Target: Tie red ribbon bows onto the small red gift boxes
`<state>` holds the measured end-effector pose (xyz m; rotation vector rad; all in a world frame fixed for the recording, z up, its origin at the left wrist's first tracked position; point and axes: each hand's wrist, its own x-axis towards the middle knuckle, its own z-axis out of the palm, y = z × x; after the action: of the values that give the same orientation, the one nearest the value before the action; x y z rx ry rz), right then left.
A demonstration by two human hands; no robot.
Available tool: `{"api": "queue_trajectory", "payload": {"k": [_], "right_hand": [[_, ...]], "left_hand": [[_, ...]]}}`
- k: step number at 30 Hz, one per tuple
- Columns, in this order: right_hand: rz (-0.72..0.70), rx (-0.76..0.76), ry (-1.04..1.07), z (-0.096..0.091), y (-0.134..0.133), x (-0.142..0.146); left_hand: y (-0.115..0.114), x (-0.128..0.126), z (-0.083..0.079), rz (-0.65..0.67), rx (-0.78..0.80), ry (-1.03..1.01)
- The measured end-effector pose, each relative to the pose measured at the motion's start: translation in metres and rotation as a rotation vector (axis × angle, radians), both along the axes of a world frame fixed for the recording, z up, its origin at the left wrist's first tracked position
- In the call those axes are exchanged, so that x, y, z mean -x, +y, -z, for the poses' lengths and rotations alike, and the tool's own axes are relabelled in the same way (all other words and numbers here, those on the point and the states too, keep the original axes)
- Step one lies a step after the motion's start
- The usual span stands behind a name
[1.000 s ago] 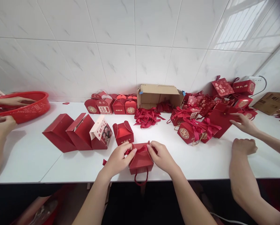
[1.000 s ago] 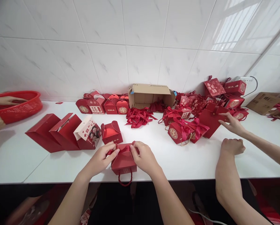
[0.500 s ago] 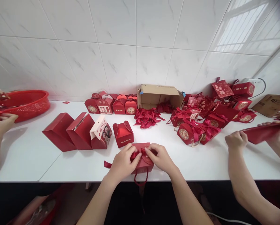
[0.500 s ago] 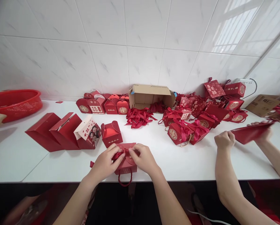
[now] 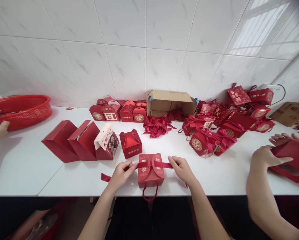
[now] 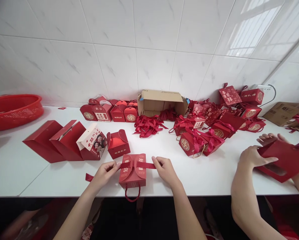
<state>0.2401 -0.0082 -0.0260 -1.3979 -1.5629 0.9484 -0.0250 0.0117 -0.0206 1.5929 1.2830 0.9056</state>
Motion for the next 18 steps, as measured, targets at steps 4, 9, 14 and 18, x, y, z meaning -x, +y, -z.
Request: {"api": "queue_trajectory", "payload": {"k": [4,9,14,18], "right_hand": [[0.045,-0.034,-0.029,0.018,0.002,0.009],[0.129,-0.118,-0.051,0.027,0.006,0.014],[0.23,-0.23,-0.072,0.036,0.011,0.028],[0.415,-0.384,-0.077,0.027,0.005,0.024]], "left_hand": [[-0.001,0.007,0.009,-0.039,-0.006,0.018],[0.0,0.002,0.017,-0.091,-0.032,0.039],[-0.001,-0.009,0.025,-0.201,-0.121,0.039],[-0.017,-0.005,0.015,-0.454,-0.349,0.075]]}}
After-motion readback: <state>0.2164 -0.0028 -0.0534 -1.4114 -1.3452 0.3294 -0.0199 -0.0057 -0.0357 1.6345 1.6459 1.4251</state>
